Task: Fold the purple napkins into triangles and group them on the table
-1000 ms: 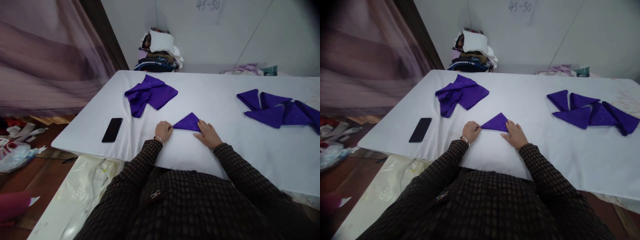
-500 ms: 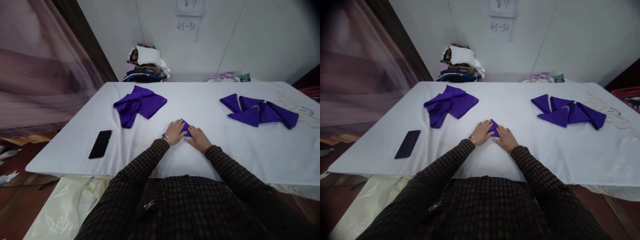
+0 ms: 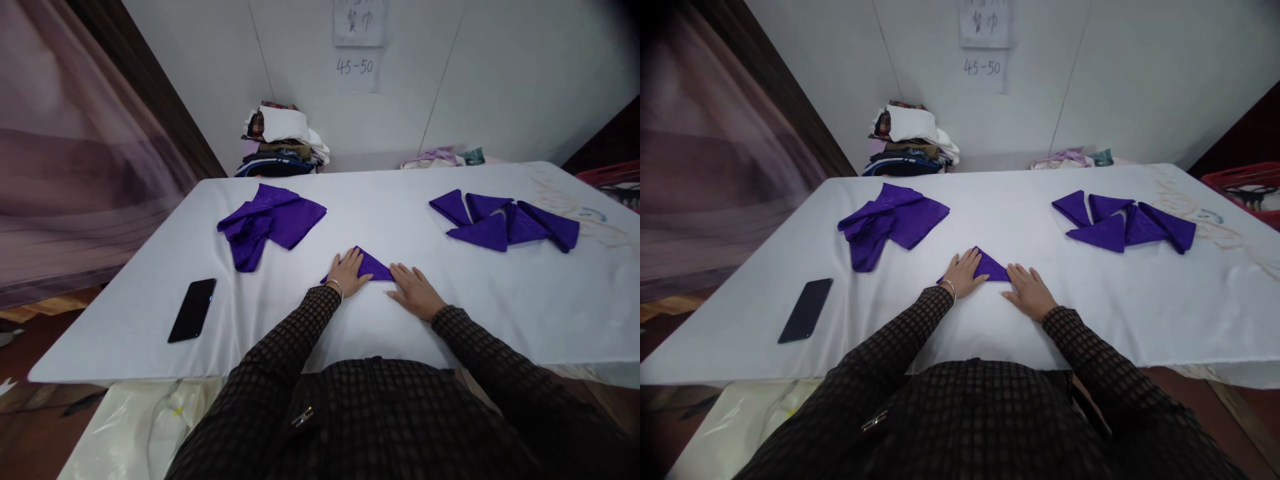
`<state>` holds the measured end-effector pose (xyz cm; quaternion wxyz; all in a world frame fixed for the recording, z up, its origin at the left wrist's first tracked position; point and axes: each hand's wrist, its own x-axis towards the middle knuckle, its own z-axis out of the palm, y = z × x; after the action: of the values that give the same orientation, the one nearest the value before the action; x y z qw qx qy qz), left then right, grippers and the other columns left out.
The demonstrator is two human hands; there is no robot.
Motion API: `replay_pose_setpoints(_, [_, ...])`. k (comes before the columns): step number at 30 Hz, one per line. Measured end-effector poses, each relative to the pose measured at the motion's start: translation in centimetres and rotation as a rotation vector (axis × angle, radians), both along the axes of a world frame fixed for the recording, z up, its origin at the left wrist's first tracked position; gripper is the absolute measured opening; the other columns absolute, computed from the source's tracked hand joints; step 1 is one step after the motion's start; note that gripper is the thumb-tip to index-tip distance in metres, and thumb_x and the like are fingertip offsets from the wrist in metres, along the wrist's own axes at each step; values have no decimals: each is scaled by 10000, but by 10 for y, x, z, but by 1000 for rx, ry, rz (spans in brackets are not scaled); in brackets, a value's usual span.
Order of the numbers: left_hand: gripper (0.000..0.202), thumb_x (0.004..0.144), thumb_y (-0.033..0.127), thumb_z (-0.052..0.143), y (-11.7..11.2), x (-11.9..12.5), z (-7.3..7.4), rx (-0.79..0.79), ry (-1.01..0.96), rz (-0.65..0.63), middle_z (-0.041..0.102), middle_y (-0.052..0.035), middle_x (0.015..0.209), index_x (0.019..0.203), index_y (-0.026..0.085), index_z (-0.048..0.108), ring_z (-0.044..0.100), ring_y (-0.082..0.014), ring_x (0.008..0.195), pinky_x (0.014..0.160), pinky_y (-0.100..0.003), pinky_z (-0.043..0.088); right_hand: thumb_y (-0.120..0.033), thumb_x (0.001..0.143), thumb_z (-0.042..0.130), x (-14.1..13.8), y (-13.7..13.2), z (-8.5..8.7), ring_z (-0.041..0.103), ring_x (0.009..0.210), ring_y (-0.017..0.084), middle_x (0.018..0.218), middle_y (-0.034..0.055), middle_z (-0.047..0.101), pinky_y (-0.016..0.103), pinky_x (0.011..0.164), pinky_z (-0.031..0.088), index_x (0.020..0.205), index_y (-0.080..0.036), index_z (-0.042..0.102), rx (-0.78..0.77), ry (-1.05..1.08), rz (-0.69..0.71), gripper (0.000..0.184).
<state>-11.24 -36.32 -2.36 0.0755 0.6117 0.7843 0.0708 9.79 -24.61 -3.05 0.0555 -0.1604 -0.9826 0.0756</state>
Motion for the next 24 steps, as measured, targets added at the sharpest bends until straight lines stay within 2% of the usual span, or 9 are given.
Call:
replay_pose_setpoints(3, [715,884,610,235,0,0,0,0,5,3,191,-76,1532,1442,164,259,126,-240,1411,1128,-504,121,-518,917,319,6,3,6,275,1363,266,1454,127,366,527,1066,264,1417,-165,333,-59,6,-54,612])
replay_pose_setpoints(5, [712,885,607,232,0,0,-1,4,6,-1,191,-78,1532,1442,163,260,124,-236,1412,1129,-504,116,-514,916,315,2,7,15,301,1352,265,1432,131,402,500,1057,302,1398,-160,371,-120,61,-98,601])
replay_pose_setpoints(8, [707,887,600,238,0,0,-1,16,12,-2,192,-80,1532,1442,162,259,118,-235,1413,1129,-504,110,-486,918,320,-22,14,30,469,1242,236,1325,119,533,393,1002,400,1312,-151,493,-238,144,-167,546])
replay_pose_setpoints(11, [701,887,595,250,0,0,-1,24,21,-2,197,-79,1531,1440,165,265,112,-248,1413,1124,-511,123,-408,907,375,-57,20,44,606,1054,217,1147,84,659,338,910,462,1180,-179,610,-296,27,-185,427])
replay_pose_setpoints(14, [686,889,587,266,-1,0,-1,35,20,-2,211,-82,1527,1433,170,284,120,-257,1410,1120,-518,136,-365,853,491,-90,26,49,615,1013,260,1044,119,690,363,897,451,1100,-142,656,-288,-111,-168,371])
replay_pose_setpoints(17, [663,889,573,305,-1,0,0,65,-6,0,246,-84,1516,1416,172,318,141,-266,1406,1122,-527,139,-377,825,552,-112,29,47,574,1075,300,1056,162,672,407,927,413,1079,-115,659,-302,-150,-171,380])
replay_pose_setpoints(21, [617,888,520,379,-3,1,3,113,-35,5,285,-101,1498,1388,160,363,181,-292,1395,1110,-557,174,-390,741,674,-125,28,46,577,1048,303,1034,112,680,452,896,419,974,-219,681,-372,-200,-200,289])
replay_pose_setpoints(24, [611,862,476,459,-3,-4,3,156,-92,15,291,-131,1490,1376,156,374,231,-309,1378,1088,-579,212,-335,672,732,-129,28,51,610,946,276,898,77,701,398,829,450,834,-206,690,-462,-209,-231,211])
